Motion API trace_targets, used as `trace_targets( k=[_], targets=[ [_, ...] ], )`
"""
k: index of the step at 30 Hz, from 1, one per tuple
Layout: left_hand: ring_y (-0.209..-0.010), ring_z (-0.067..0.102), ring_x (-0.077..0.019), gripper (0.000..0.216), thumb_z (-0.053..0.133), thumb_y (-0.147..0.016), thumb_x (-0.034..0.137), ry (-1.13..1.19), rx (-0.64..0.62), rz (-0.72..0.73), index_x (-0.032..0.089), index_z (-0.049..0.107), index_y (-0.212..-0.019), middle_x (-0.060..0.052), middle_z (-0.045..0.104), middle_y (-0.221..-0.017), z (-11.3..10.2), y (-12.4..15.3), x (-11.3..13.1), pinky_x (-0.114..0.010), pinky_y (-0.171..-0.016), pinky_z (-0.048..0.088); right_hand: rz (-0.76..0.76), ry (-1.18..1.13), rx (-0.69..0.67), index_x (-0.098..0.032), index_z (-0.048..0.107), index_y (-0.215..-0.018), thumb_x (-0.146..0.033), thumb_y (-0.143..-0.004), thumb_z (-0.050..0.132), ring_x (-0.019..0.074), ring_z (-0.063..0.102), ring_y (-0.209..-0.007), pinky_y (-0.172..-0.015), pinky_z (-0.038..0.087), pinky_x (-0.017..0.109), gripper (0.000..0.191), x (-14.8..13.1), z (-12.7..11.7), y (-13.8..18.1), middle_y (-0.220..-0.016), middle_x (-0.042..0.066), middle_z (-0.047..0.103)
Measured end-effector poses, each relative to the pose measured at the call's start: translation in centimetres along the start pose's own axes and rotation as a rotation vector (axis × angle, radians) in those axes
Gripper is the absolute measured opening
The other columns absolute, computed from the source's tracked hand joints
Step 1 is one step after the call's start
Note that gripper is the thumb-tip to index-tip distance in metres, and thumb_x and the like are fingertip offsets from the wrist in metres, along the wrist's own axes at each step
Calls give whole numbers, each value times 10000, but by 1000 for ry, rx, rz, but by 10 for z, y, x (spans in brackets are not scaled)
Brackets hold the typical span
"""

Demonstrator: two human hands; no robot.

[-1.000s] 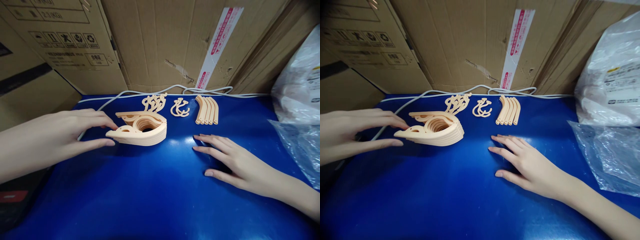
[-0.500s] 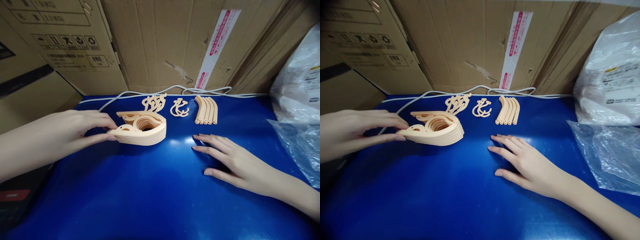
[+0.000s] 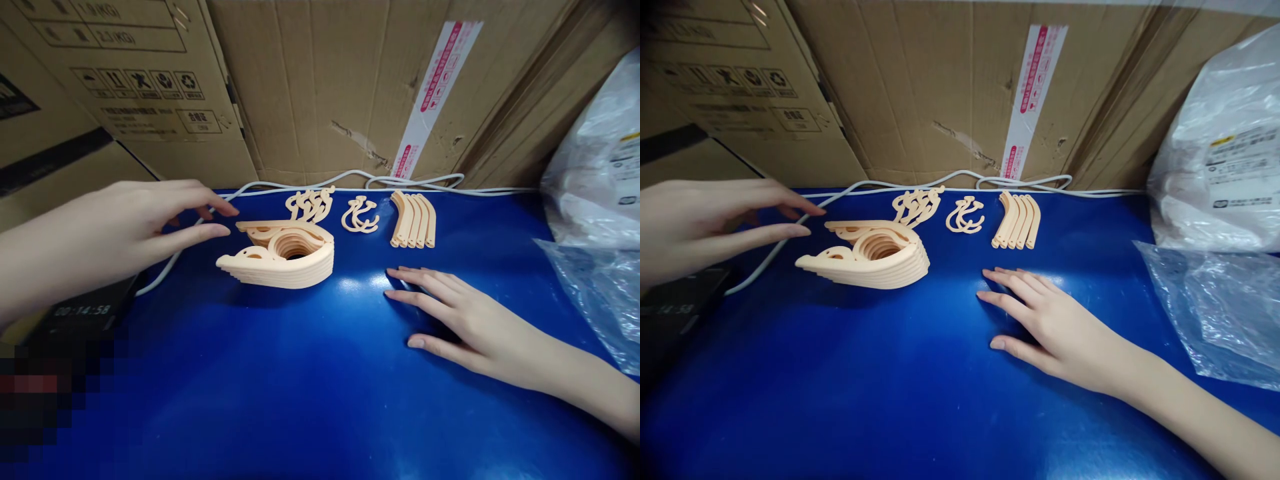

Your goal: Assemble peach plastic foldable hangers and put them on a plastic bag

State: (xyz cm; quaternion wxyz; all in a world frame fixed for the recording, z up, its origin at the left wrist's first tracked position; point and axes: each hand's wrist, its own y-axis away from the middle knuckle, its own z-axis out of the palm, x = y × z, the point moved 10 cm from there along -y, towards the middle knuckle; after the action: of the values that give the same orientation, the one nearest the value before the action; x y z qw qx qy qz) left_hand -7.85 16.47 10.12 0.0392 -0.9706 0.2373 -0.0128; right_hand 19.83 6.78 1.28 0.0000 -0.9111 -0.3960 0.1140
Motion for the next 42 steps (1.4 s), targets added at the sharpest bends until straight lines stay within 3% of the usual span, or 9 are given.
trace_targets(
  k=[3,7,20,28,38,42],
  targets=[
    [-888,645,-209,607,398,-861,668,111,-67,70,223,632,-1201,-30,704,-1117,14,-12,1,-292,-755,449,3,-5,1,-223,500,-1427,-436,-948,541,317,464,-1363,-1027,471,544,526,0,0,0,-1515,152,454],
    [-984,651,-202,496,477,-875,576,227,-147,91,250,639,-1212,-10,707,-1175,28,-20,3,-296,-839,462,8,-23,7,-233,504,-1428,-432,-941,552,318,466,-1363,-1032,469,536,528,0,-1,0,-1513,144,460],
    [-843,639,-160,487,438,-896,550,201,-113,136,200,686,-1126,-24,739,-1060,24,-29,13,-268,-815,473,5,-10,-6,-223,496,-1428,-428,-947,545,314,459,-1368,-1029,472,536,525,-1,0,0,-1515,152,454],
    [-1003,653,-193,459,477,-912,535,182,-105,152,216,644,-1196,-30,711,-1177,29,-27,3,-296,-878,470,-2,16,-2,-227,502,-1424,-437,-955,529,315,483,-1350,-1018,482,545,514,-2,-1,-1,-1513,145,461],
    [-900,663,-194,470,444,-926,563,170,-112,152,215,680,-1137,-27,735,-1100,22,-27,7,-284,-828,475,3,34,-27,-214,486,-1428,-458,-966,502,308,466,-1364,-1017,485,545,523,-2,1,-1,-1520,151,446],
    [-970,659,-195,427,448,-950,518,162,-116,166,217,663,-1163,-18,721,-1145,25,-26,7,-284,-859,460,2,32,-29,-218,479,-1432,-455,-967,505,300,457,-1371,-1024,480,535,522,-2,1,-1,-1524,147,442]
  ],
)
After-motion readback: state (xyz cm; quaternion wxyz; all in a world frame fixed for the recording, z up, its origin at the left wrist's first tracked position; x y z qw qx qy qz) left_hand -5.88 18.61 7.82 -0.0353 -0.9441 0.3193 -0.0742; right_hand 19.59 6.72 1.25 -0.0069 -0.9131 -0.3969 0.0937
